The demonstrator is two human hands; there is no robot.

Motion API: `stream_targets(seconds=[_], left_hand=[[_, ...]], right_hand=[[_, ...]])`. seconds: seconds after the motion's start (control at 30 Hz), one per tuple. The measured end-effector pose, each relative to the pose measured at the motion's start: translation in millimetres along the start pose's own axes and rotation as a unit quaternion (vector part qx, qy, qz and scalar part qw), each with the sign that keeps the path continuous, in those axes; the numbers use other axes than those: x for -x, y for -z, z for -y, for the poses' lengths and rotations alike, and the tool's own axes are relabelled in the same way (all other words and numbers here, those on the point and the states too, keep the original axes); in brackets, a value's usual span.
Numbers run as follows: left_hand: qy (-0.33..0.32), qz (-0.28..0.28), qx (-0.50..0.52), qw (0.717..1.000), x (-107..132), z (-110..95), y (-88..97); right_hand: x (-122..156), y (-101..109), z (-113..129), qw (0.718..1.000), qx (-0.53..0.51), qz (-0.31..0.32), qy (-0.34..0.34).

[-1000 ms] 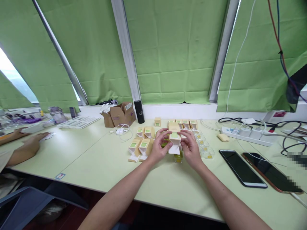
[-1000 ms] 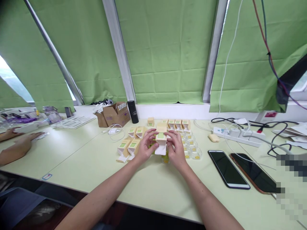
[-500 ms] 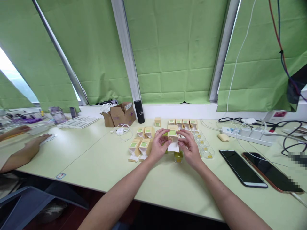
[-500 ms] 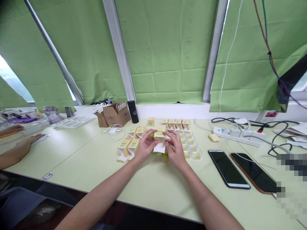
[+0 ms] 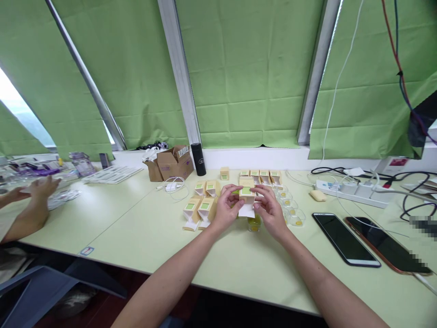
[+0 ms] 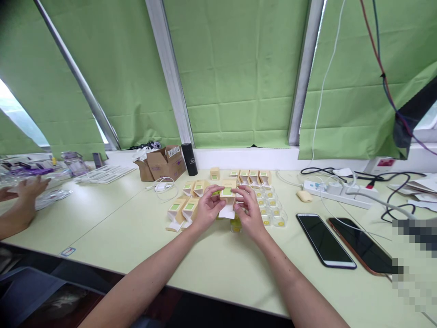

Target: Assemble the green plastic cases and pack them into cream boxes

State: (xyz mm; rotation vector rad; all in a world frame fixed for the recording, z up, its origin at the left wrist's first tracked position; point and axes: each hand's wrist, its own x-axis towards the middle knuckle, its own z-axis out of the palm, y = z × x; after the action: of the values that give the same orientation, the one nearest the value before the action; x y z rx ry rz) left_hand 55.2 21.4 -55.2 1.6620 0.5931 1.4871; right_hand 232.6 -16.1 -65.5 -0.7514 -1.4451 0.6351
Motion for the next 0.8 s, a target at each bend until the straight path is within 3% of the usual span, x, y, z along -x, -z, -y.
stream_targets(seconds=[0.6, 0.8], left_hand=[[-0.012, 0.012, -0.052, 0.999, 3.1, -3.6, -0.3], [-0.038, 0.058, -0.068, 0.995, 5.3, -5.9, 3.8]], right_hand=[[0.0, -6.3, 4.1, 0.999, 0.001, -0.037, -0.015], [-2.6, -6.6, 2.1, 0.998, 0.005, -0.061, -0.008]])
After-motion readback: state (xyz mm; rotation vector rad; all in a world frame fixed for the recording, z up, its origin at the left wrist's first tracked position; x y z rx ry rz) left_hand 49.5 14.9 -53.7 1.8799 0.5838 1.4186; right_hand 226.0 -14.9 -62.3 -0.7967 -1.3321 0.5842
